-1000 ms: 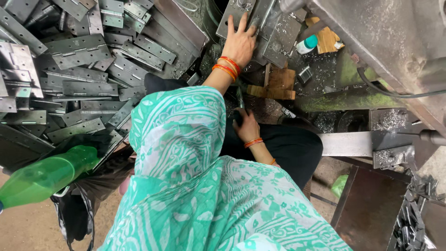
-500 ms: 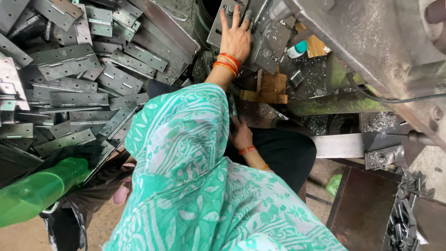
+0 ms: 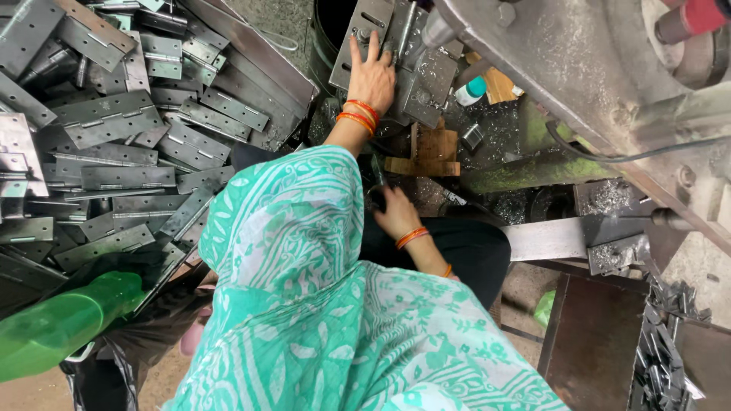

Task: The person sits at a press machine and repeatedly picks metal plates from a bin, places them into the machine, and operates the press. The person then removes the processed plates and places them into a pile.

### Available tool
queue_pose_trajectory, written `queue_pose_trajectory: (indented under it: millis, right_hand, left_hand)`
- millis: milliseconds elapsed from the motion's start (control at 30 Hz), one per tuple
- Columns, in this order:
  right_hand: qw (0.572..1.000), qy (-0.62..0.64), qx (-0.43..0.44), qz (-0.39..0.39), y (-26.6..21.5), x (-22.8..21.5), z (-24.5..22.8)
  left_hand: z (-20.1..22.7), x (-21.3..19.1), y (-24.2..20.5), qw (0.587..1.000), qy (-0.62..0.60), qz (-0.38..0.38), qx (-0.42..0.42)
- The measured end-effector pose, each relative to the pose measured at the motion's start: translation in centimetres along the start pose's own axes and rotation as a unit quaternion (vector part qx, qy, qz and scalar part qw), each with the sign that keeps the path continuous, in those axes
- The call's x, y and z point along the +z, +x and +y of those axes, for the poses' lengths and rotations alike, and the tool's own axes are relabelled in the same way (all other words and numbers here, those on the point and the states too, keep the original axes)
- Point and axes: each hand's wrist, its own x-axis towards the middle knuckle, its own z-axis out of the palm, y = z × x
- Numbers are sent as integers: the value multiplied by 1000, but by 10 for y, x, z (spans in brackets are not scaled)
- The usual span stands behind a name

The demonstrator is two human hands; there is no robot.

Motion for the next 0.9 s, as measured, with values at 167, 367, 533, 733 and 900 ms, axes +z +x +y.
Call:
queue_pose_trajectory:
  millis: [167, 367, 533, 733, 900]
  right_hand:
    - [999, -11, -38, -20, 14, -38, -10]
    - [999, 2, -24, -23, 5, -42, -26]
    - [999, -8, -30, -15, 9, -42, -19]
    - [999, -21, -30, -27, 8, -51, -25]
    - [998, -24, -29, -50, 10, -75, -43]
  left_hand:
    - [5, -25, -30, 999, 28, -22, 30]
    - [7, -50, -91, 991, 34, -102, 83]
    - [0, -39, -89, 996, 28, -11, 83]
    - [-2, -30, -60, 998, 27, 0, 55]
    - [-8, -49, -54, 994, 1, -90, 55]
